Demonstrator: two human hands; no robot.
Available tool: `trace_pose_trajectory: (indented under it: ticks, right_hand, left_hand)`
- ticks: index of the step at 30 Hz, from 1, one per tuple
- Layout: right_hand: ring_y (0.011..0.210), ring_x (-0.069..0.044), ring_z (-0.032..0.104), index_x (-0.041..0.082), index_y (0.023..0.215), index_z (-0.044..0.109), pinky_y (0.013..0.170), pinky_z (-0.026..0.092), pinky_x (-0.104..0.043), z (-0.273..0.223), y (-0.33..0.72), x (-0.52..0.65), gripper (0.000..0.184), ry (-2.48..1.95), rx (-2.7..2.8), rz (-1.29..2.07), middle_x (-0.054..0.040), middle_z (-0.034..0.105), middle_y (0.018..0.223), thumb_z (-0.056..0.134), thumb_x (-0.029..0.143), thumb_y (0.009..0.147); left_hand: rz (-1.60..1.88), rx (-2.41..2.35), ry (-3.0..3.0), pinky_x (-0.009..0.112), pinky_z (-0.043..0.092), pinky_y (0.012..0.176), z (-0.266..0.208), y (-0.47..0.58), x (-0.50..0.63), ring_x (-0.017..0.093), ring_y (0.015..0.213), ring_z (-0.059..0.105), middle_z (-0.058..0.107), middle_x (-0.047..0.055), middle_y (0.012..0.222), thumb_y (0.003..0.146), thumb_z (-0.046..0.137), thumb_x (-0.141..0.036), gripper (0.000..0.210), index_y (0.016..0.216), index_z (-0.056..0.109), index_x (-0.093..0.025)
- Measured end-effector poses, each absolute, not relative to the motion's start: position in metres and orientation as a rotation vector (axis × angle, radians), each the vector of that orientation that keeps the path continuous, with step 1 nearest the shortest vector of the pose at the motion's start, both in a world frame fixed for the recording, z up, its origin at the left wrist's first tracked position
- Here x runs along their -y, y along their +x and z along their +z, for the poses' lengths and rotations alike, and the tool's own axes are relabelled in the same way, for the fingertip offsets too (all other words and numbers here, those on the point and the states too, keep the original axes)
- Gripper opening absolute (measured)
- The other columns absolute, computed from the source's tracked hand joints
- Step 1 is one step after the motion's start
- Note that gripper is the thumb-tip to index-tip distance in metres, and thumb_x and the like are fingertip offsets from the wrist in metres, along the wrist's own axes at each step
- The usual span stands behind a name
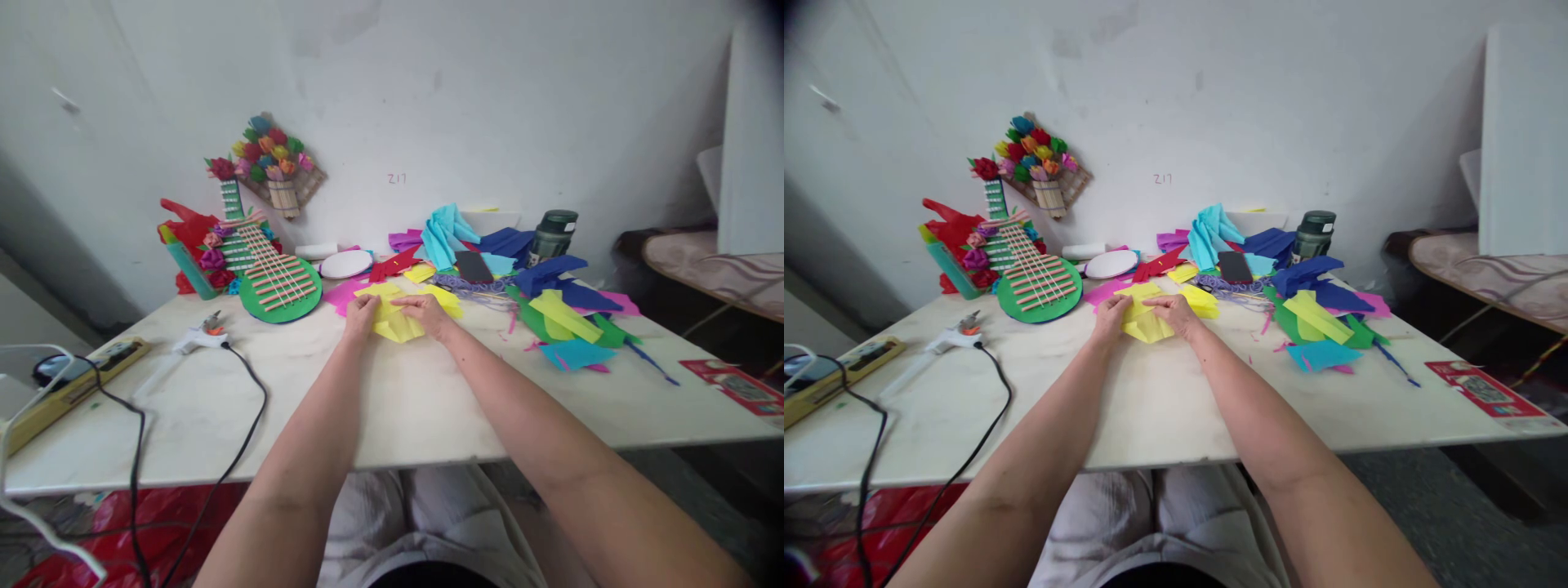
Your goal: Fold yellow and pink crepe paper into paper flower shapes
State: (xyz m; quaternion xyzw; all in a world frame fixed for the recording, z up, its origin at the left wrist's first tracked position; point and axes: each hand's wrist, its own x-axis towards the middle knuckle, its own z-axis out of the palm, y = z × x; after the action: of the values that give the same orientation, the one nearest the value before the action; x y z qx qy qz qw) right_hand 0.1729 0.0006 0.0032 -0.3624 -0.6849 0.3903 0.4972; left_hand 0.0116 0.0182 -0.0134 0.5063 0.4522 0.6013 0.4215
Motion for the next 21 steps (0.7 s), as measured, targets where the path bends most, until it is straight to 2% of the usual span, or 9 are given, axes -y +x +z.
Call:
trace_pose_trajectory:
  ticks: [8,15,21]
  right_hand:
    - [0.103,-0.024,0.058,0.017,0.086,0.073,0.094,0.04,-0.037,0.0068,0.177,0.0008,0.032,-0.817,1.673,0.974,-0.0061,0.069,0.1,0.048,0.022,0.067]
    - [0.101,-0.022,0.059,0.018,0.082,0.073,0.093,0.04,-0.035,0.0024,0.1747,-0.0032,0.025,-0.802,1.636,1.032,-0.0065,0.07,0.095,0.056,0.031,0.07]
    - [0.084,-0.018,0.06,0.016,0.094,0.069,0.076,0.045,-0.031,0.0017,0.1731,-0.0051,0.035,-0.887,1.408,1.155,-0.0052,0.068,0.092,0.06,0.036,0.066]
  left_hand:
    - [1.549,-1.09,1.246,0.022,0.035,0.047,-0.0175,0.0098,-0.0233,0.012,0.052,0.05,0.052,-0.001,0.052,0.064,0.063,-0.042,0.029,0.059,0.053,-0.015]
    - [1.431,-1.063,1.373,0.021,0.032,0.043,-0.0169,0.0106,-0.0181,0.01,0.047,0.048,0.05,-0.002,0.049,0.059,0.069,-0.046,0.036,0.059,0.051,-0.015]
    - [1.409,-1.077,1.462,0.02,0.029,0.042,-0.0139,0.0131,-0.0154,0.008,0.045,0.044,0.047,-0.003,0.05,0.062,0.066,-0.047,0.036,0.06,0.049,-0.016]
